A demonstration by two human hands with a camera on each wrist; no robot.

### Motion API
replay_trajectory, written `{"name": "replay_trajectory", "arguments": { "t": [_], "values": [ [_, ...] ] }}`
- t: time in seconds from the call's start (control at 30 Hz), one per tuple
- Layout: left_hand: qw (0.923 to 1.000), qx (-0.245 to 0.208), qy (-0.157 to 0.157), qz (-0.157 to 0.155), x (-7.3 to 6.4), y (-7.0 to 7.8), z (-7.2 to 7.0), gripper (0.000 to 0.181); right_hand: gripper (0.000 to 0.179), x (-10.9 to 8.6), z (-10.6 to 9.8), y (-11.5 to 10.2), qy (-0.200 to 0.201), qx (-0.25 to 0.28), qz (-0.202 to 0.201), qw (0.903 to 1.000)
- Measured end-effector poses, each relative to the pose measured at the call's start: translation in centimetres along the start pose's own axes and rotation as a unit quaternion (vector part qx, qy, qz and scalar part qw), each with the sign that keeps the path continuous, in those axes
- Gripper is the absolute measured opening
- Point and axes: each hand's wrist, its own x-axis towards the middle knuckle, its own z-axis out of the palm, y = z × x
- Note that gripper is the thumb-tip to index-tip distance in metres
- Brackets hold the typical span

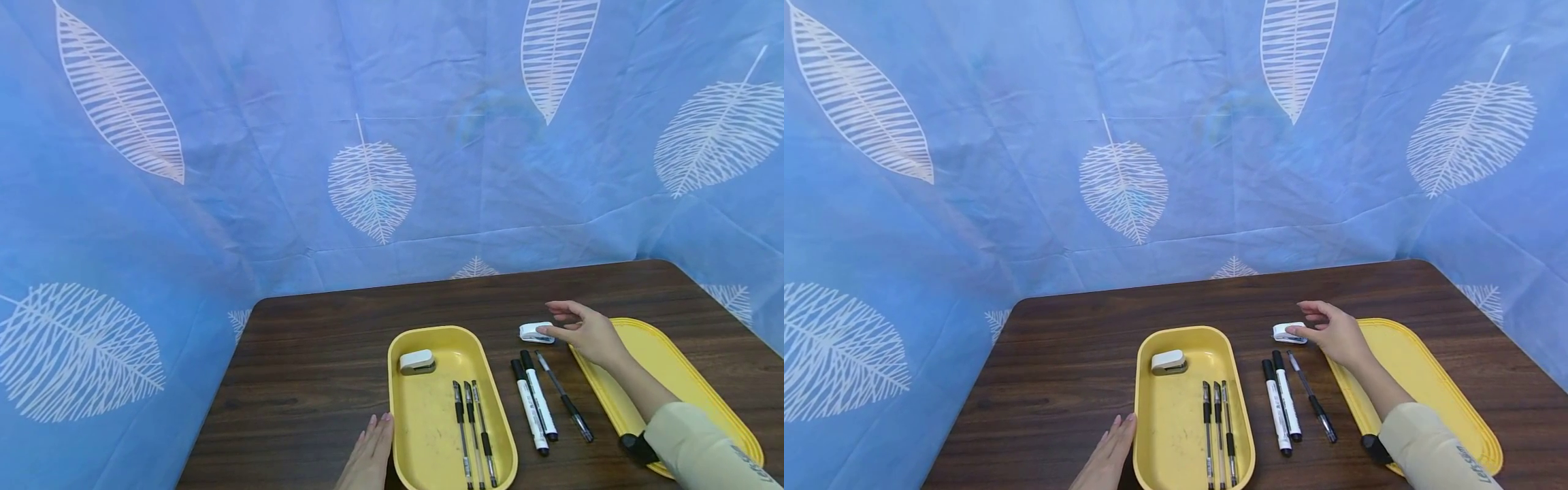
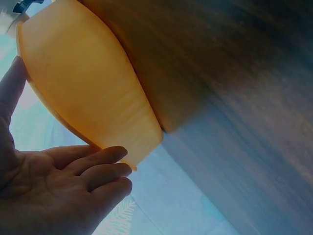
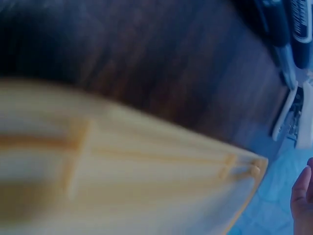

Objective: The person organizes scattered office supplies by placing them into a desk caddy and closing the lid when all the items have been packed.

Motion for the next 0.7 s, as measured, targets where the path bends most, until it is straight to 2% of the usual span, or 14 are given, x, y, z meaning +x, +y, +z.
{"name": "replay_trajectory", "arguments": {
  "t": [0.27, 0.5, 0.7],
  "values": [
    [0.9999, -0.002, 0.014, 0.003, -0.1, -0.1, 0.1, 0.097, 0.065, 0.2, 1.3, 0.4, -0.002, -0.017, 0.001, 0.9998],
    [0.9996, -0.023, -0.015, -0.009, -0.1, 0.1, -0.4, 0.099, 0.055, 0.3, 2.0, 0.8, -0.009, -0.036, 0.009, 0.9993],
    [0.9994, -0.034, 0.004, -0.006, -0.3, 0.0, -0.2, 0.098, 0.039, 0.6, 2.6, 1.2, -0.018, -0.045, 0.005, 0.9988]
  ]
}}
